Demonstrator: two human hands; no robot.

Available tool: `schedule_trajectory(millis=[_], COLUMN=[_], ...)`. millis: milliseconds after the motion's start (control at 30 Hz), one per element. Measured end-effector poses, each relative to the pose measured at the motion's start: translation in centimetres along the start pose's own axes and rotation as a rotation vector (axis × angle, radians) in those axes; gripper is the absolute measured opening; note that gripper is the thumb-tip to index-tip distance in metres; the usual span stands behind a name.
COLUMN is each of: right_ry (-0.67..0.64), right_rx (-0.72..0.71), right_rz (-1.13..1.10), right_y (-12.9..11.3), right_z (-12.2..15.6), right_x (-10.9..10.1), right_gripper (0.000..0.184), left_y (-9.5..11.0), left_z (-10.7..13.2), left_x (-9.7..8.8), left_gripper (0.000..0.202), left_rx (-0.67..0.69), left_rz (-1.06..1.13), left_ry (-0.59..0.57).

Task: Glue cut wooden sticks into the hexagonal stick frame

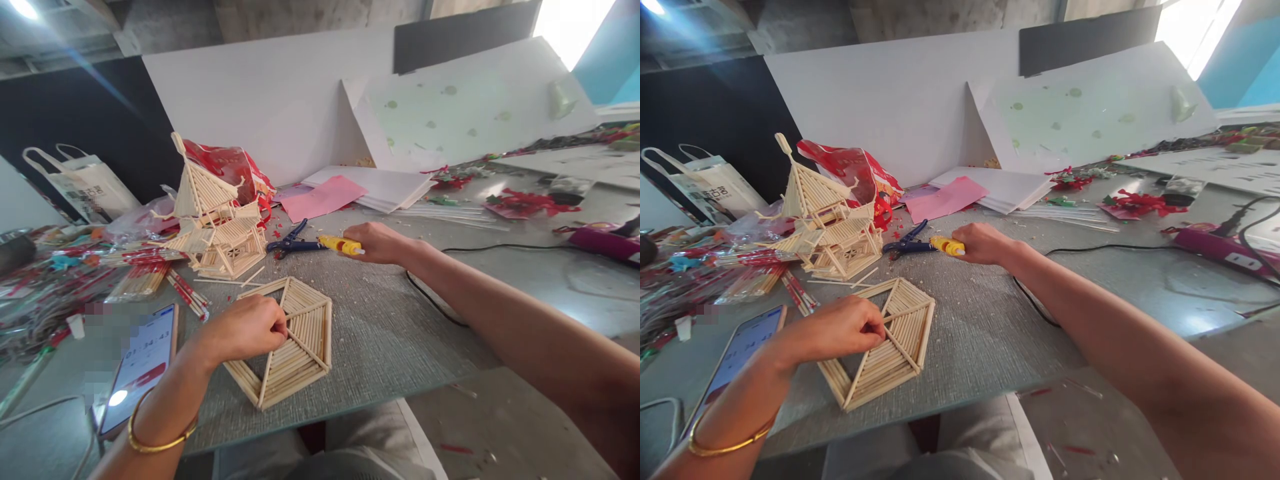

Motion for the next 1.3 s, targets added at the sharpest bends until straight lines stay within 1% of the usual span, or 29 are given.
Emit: schedule_trajectory(millis=[333, 467, 667, 1033, 1300], right_ry=[0.007, 0.001, -0.008, -0.014, -0.001], right_rx=[-0.021, -0.019, -0.013, -0.016, -0.032], right_rz=[-0.006, -0.009, -0.013, -0.003, -0.021], right_y=[0.21, 0.19, 0.00, -0.08, -0.05], right_z=[-0.06, -0.13, 0.00, -0.02, -0.03], right_x=[0.19, 0.20, 0.04, -0.04, -0.08], right_gripper=[0.023, 0.023, 0.023, 0.022, 0.022], left_y=[0.43, 0.38, 0.46, 0.87, 0.75], left_z=[-0.23, -0.13, 0.10, 0.29, 0.27], left_x=[-0.22, -0.10, 0.26, 0.34, 0.24], left_gripper=[0.022, 0.023, 0.023, 0.026, 0.026], left_rx=[-0.026, -0.018, -0.049, -0.051, -0.054], left_rz=[-0.027, -0.013, -0.026, -0.107, -0.092], left_ry=[-0.030, -0.012, 0.031, 0.043, 0.052])
Point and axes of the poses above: each hand's wrist, its own z-axis away from the middle knuckle, its own x-axis out of the palm, y = z × x, the point moved 1 cm from there along -z, towards the middle knuckle, and after that the axes turned 8 degrees about -y, right-handed, at the moved point
